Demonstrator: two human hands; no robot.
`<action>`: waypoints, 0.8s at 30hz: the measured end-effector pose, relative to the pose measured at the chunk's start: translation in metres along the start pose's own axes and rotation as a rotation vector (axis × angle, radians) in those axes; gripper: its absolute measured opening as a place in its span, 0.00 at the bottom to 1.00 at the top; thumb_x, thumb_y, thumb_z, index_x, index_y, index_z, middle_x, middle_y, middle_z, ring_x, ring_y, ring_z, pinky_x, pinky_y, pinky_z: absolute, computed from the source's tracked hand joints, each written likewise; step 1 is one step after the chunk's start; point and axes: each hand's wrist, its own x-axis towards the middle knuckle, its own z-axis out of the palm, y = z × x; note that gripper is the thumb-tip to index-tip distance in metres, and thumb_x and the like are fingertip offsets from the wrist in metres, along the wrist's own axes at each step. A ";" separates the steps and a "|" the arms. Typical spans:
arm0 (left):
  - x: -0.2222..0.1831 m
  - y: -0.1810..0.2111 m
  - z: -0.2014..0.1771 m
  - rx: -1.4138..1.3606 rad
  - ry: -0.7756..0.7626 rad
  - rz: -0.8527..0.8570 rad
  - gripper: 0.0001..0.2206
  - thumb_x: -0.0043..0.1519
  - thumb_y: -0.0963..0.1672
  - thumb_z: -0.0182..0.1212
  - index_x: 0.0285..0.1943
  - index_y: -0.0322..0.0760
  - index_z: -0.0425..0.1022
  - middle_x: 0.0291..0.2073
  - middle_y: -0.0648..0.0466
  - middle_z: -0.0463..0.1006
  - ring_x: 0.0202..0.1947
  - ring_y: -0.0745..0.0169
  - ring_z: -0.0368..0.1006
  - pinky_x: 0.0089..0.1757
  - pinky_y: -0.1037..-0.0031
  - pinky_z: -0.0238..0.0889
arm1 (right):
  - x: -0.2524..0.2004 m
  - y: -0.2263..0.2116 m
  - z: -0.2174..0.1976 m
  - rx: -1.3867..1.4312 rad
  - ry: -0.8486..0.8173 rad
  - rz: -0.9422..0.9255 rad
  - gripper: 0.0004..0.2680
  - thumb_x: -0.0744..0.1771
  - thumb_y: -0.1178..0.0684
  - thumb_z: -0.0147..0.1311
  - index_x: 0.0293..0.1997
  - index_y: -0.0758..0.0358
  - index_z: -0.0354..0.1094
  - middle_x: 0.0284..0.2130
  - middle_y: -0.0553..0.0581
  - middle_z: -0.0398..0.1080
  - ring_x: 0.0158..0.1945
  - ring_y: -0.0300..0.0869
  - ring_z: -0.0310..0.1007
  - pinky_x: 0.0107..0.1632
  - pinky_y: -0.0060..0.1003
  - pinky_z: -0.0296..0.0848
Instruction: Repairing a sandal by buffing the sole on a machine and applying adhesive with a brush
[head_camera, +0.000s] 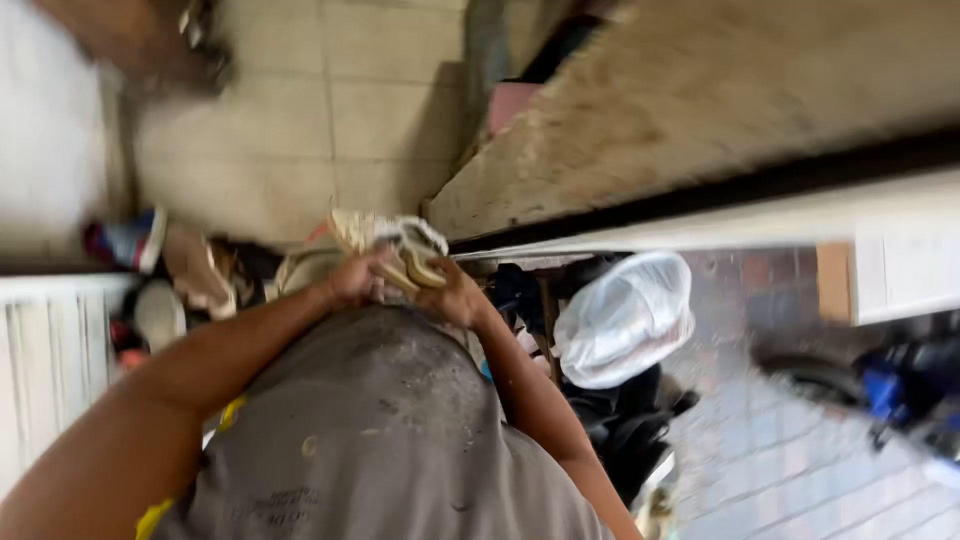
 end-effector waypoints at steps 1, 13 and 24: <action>0.004 0.003 -0.004 -0.048 0.028 0.010 0.28 0.64 0.55 0.61 0.64 0.31 0.66 0.27 0.37 0.73 0.20 0.43 0.77 0.45 0.47 0.77 | 0.015 -0.003 0.004 -0.035 -0.044 0.007 0.33 0.58 0.43 0.70 0.69 0.56 0.58 0.61 0.79 0.64 0.63 0.69 0.67 0.66 0.57 0.69; 0.081 0.186 -0.049 -0.441 0.011 0.707 0.31 0.47 0.31 0.76 0.61 0.36 0.73 0.50 0.43 0.83 0.46 0.46 0.83 0.40 0.58 0.79 | 0.164 -0.173 0.005 -0.371 0.321 -0.638 0.29 0.67 0.35 0.62 0.67 0.63 0.53 0.53 0.72 0.63 0.50 0.73 0.72 0.48 0.72 0.76; 0.014 0.416 -0.024 0.060 0.146 0.955 0.11 0.56 0.35 0.76 0.45 0.28 0.81 0.34 0.45 0.82 0.34 0.63 0.77 0.29 0.70 0.74 | 0.268 -0.286 -0.048 -0.297 0.544 -0.921 0.23 0.66 0.37 0.67 0.60 0.60 0.64 0.47 0.64 0.66 0.48 0.64 0.73 0.49 0.49 0.74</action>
